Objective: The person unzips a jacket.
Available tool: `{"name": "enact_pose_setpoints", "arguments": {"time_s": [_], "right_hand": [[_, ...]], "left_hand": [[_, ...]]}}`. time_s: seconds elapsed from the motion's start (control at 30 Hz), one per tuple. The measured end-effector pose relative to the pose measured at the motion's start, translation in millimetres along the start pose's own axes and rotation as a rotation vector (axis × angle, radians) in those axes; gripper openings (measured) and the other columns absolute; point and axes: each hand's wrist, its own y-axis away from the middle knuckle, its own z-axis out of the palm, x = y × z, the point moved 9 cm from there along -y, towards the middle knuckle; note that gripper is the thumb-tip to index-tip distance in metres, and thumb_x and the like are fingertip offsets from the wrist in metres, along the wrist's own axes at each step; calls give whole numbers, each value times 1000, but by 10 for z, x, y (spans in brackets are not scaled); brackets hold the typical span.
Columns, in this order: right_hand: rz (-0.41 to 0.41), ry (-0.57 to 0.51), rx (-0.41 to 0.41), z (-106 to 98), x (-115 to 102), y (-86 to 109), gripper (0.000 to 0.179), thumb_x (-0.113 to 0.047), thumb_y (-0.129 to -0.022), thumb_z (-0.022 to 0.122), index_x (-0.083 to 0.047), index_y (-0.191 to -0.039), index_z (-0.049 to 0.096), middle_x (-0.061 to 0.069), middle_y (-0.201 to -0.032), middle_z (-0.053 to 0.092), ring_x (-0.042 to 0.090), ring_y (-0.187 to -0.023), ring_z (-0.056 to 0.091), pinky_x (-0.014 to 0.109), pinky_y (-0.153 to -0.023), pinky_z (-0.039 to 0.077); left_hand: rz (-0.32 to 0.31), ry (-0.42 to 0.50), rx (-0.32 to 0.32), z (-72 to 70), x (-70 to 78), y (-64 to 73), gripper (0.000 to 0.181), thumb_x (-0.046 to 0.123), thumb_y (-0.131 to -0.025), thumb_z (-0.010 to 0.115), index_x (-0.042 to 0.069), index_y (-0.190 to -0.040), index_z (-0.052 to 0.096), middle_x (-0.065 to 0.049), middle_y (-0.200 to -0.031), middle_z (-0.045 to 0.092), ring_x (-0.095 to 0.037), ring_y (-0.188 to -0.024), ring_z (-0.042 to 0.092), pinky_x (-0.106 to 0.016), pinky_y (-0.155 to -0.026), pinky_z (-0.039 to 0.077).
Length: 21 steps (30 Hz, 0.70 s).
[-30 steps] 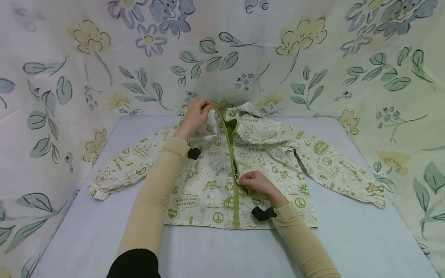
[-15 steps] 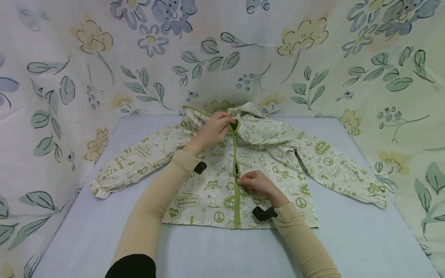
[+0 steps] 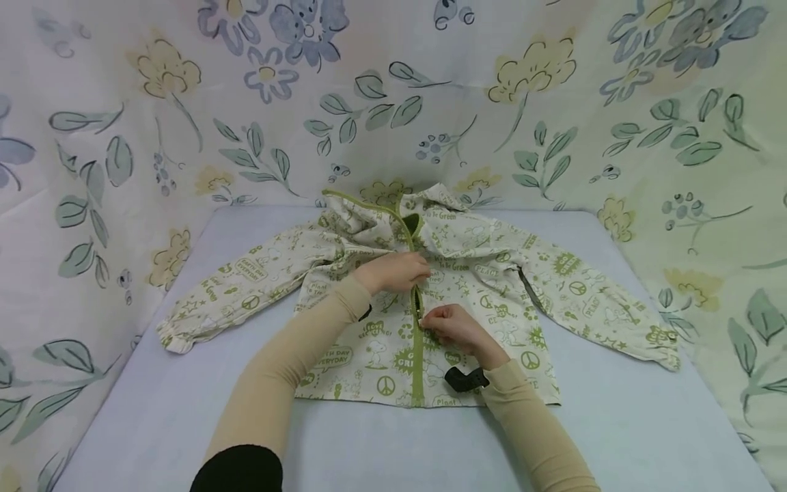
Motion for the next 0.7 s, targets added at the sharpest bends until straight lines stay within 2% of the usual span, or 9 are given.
{"name": "enact_pose_setpoints", "arguments": {"time_s": [0.07, 0.13, 0.27, 0.4, 0.53, 0.7], "right_hand": [[-4, 7, -5, 38, -64, 46, 24, -5, -93, 54, 18, -95, 59, -3, -48, 30, 9, -42, 24, 27, -46, 28], [-10, 17, -3, 63, -132, 89, 24, -4, -92, 54, 19, -95, 58, -4, -48, 29, 9, -41, 23, 27, -45, 27], [-9, 27, 3, 75, -180, 121, 24, -5, -92, 55, 18, -96, 59, -5, -47, 28, 8, -41, 23, 26, -44, 26], [4, 24, 8, 67, -171, 118, 24, -6, -92, 55, 18, -97, 59, -5, -47, 29, 9, -42, 22, 27, -45, 26], [2, 14, 1, 71, -176, 124, 25, -5, -93, 54, 19, -97, 57, -5, -47, 28, 9, -42, 22, 28, -45, 25], [-4, -33, -16, 81, -172, 125, 25, -6, -94, 53, 19, -97, 57, -5, -48, 26, 9, -42, 21, 28, -46, 24]], "left_hand": [[-23, -45, -30, 21, -52, 32, 24, 11, -100, 39, 12, -95, 63, 0, -95, 55, -13, -84, 49, -28, -73, 38], [-48, -45, -45, 17, -108, 76, 25, 10, -99, 39, 13, -87, 61, 0, -90, 53, -13, -76, 44, -29, -68, 35], [-58, 7, -42, -11, -193, 178, 21, 14, -98, 46, 15, -90, 65, 2, -89, 54, -11, -74, 44, -26, -70, 38], [-23, 155, -19, -22, -240, 274, 16, 17, -96, 53, 12, -99, 68, 2, -91, 57, -11, -76, 52, -26, -72, 44], [-25, 352, 4, -17, -325, 340, 14, 16, -95, 55, 10, -96, 67, 1, -88, 59, -14, -74, 55, -28, -69, 45], [-27, 605, 5, 9, -425, 386, 15, 20, -95, 55, 10, -94, 67, -1, -86, 61, -17, -69, 52, -30, -64, 43]]}}
